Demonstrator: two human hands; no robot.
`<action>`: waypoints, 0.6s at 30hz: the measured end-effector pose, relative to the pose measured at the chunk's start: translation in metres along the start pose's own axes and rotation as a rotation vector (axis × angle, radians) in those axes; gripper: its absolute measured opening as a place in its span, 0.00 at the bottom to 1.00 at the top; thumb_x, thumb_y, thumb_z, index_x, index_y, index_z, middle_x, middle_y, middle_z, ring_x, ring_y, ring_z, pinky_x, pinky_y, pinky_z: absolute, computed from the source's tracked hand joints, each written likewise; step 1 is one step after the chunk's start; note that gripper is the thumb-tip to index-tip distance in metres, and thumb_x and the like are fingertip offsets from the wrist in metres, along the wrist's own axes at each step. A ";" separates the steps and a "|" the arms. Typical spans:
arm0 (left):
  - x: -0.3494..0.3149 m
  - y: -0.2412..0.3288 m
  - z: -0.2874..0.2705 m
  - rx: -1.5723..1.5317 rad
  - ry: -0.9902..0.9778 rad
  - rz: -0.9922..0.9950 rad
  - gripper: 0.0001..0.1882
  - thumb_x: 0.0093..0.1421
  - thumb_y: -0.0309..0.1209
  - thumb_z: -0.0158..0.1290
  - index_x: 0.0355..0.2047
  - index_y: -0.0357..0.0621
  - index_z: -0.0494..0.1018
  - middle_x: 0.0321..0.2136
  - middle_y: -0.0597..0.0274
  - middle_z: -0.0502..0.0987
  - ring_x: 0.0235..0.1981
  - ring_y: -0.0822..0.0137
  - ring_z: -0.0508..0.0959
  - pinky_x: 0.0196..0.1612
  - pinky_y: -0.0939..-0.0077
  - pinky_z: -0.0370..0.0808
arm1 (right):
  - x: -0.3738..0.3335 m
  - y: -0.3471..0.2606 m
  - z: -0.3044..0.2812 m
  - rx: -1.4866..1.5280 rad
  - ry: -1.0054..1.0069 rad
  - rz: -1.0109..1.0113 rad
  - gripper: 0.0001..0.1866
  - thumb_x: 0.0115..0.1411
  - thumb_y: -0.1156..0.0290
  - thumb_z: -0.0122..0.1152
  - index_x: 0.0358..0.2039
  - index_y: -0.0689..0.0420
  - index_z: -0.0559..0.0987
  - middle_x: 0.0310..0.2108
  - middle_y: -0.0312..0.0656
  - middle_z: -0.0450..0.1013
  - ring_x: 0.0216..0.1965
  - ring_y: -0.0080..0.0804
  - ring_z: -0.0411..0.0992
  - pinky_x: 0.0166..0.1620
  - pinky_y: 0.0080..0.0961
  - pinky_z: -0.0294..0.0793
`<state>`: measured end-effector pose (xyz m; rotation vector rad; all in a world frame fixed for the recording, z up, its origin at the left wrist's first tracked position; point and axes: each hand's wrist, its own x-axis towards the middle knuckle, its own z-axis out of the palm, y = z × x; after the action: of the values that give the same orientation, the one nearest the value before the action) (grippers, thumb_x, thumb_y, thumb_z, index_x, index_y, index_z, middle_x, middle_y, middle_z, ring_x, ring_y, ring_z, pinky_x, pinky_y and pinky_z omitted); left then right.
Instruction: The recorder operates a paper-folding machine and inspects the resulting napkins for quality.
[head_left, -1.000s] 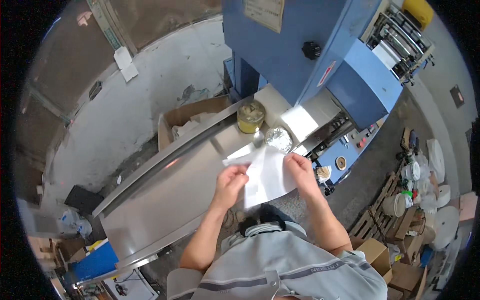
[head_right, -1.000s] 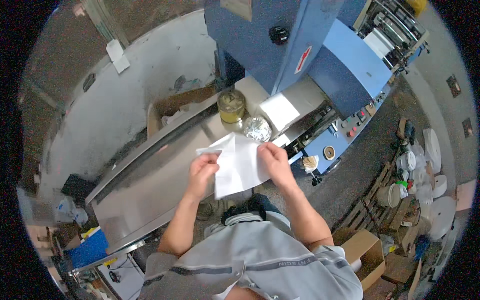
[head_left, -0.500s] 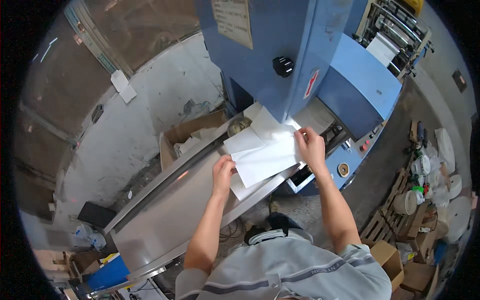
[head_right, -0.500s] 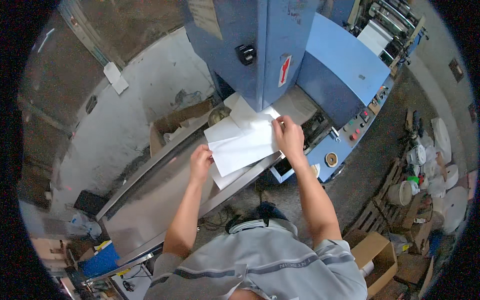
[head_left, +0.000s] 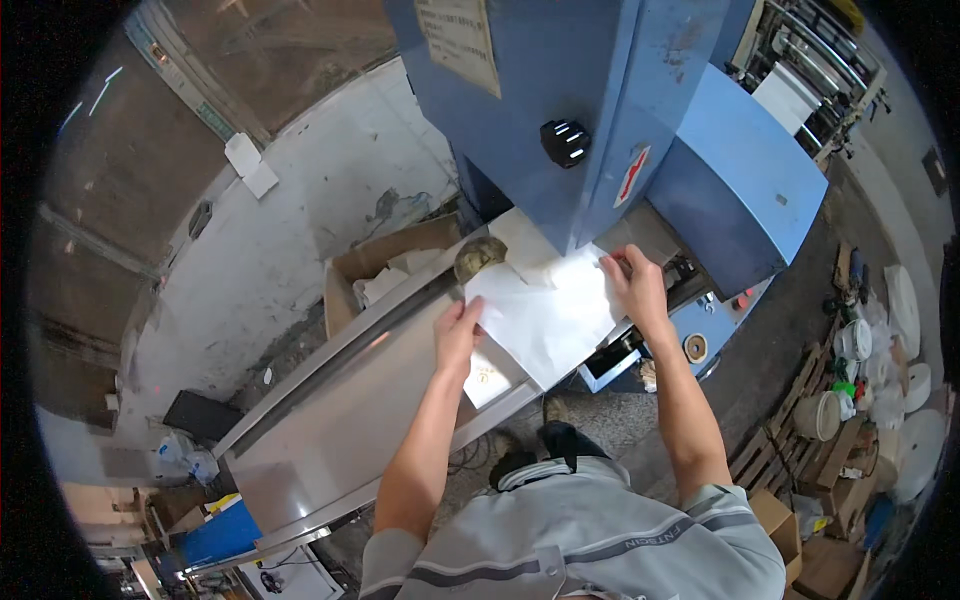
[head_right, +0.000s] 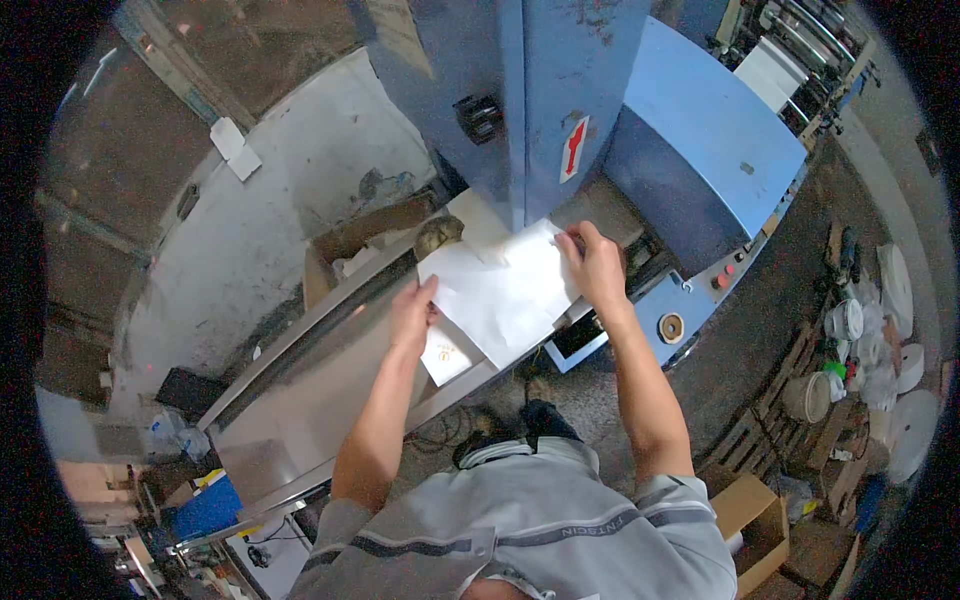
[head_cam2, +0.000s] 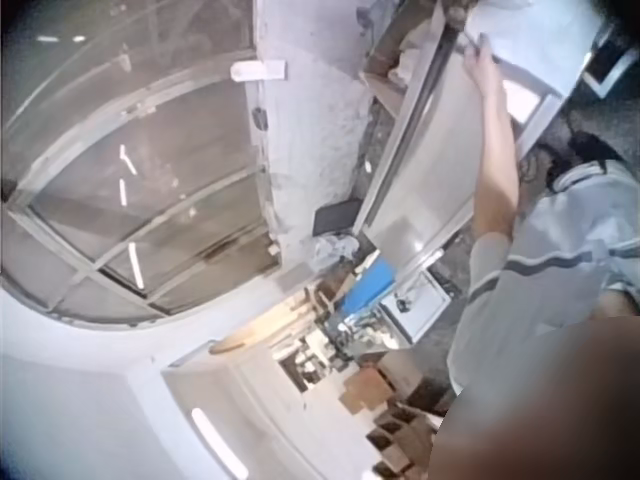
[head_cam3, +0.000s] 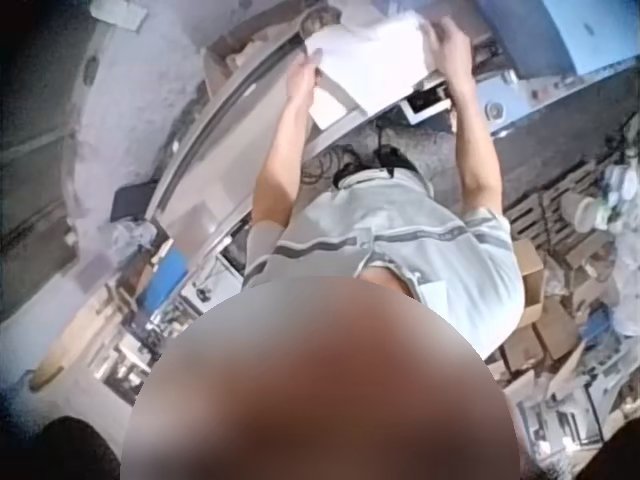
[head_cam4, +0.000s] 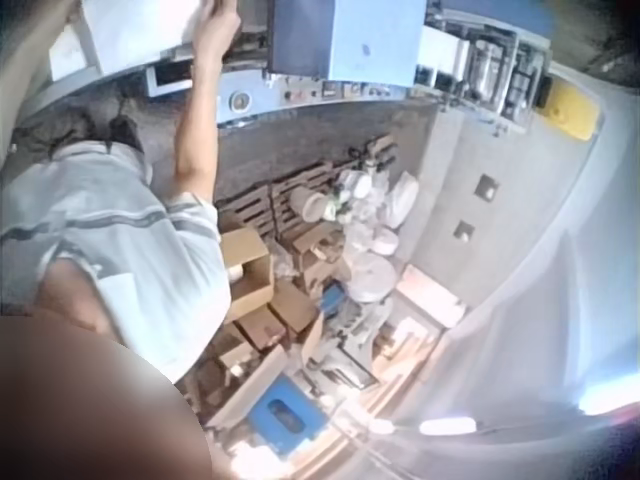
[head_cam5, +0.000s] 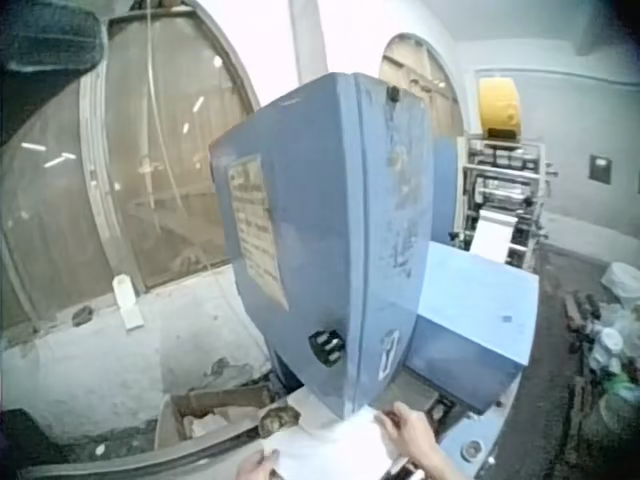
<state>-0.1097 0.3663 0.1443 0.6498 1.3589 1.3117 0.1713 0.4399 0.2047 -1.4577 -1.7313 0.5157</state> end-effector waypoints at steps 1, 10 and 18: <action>-0.005 0.011 0.007 -0.071 0.011 0.095 0.10 0.61 0.37 0.57 0.30 0.44 0.74 0.20 0.73 0.70 0.19 0.82 0.66 0.20 0.87 0.57 | -0.001 0.002 -0.002 -0.001 0.015 -0.005 0.12 0.58 0.65 0.63 0.33 0.61 0.77 0.27 0.53 0.77 0.30 0.50 0.77 0.33 0.36 0.75; 0.013 0.020 -0.004 0.130 0.062 0.151 0.11 0.64 0.36 0.54 0.34 0.40 0.74 0.22 0.69 0.74 0.20 0.81 0.70 0.22 0.86 0.63 | 0.006 0.007 0.009 -0.098 0.114 -0.031 0.14 0.59 0.61 0.61 0.34 0.61 0.77 0.26 0.53 0.76 0.29 0.51 0.76 0.32 0.40 0.74; -0.029 -0.022 -0.042 0.862 0.165 0.504 0.22 0.55 0.36 0.60 0.46 0.35 0.73 0.37 0.51 0.78 0.34 0.56 0.79 0.40 0.67 0.76 | -0.038 -0.030 -0.021 -0.086 0.271 -0.200 0.13 0.55 0.71 0.66 0.39 0.61 0.77 0.36 0.48 0.73 0.34 0.46 0.73 0.36 0.34 0.73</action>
<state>-0.1346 0.3207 0.1252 1.5727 1.9903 1.1257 0.1696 0.3919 0.2279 -1.3266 -1.6724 0.1318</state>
